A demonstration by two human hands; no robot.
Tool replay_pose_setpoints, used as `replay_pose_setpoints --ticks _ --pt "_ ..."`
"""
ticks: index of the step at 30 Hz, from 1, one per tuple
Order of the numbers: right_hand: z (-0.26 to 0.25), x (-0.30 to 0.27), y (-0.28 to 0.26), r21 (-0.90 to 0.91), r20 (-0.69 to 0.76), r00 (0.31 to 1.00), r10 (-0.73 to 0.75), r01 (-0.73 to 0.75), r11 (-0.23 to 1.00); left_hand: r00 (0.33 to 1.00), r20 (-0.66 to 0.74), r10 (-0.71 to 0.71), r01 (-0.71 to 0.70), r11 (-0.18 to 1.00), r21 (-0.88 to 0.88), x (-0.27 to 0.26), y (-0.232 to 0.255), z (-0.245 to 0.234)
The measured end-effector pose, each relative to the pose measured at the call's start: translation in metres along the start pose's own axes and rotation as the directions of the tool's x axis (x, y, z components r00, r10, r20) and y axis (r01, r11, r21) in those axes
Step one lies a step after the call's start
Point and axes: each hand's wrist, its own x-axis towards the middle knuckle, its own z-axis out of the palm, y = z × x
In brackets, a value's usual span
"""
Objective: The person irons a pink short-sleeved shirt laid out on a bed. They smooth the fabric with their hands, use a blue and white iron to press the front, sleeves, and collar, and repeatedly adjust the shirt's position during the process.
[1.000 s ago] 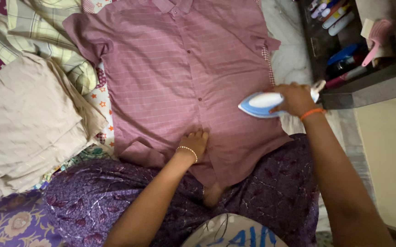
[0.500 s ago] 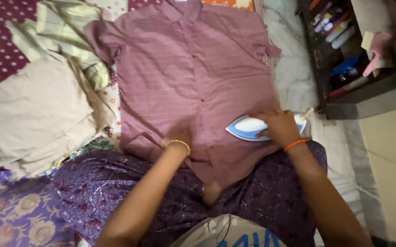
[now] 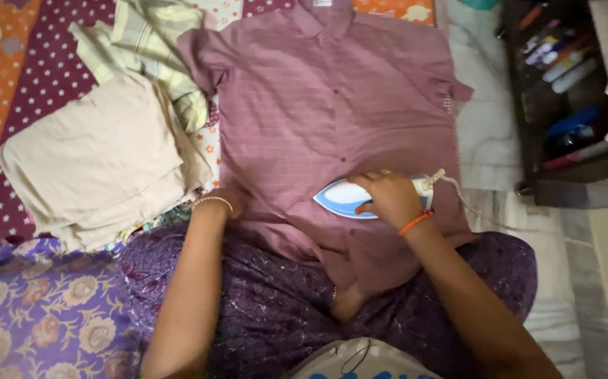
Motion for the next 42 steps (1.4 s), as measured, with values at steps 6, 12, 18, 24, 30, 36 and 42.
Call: replay_pose_setpoints --ticks 6,12,18,24,30,36,42 --pt "0.010 0.035 -0.044 -0.049 -0.036 0.998 0.048 -0.050 0.998 0.977 -0.037 -0.211 0.202 0.964 -0.172 -0.030 -0.006 -0.043" --pt "0.028 0.098 -0.068 -0.062 -0.027 0.979 0.204 -0.205 0.977 0.921 -0.010 -0.389 0.375 0.894 -0.246 -0.019 0.006 -0.042" --pt "0.044 0.158 -0.068 -0.007 -0.026 0.958 0.284 -0.284 0.959 0.922 0.064 -0.381 0.385 0.895 -0.226 0.007 -0.013 -0.031" --pt "0.052 0.186 -0.061 0.038 0.004 0.940 0.340 -0.340 0.940 0.948 0.033 -0.317 0.315 0.913 -0.259 0.009 -0.012 -0.031" --pt "0.036 0.180 -0.052 0.145 0.079 0.968 0.238 -0.248 0.958 0.955 -0.032 -0.296 0.277 0.922 -0.271 0.018 -0.034 -0.020" --pt "0.026 0.134 -0.080 0.162 0.144 0.977 0.157 -0.180 0.970 0.947 -0.066 -0.314 0.278 0.906 -0.320 0.013 -0.054 -0.023" --pt "0.023 0.093 -0.118 0.116 0.164 0.986 0.026 -0.045 0.992 0.958 -0.040 -0.285 0.253 0.900 -0.355 0.022 -0.041 -0.031"
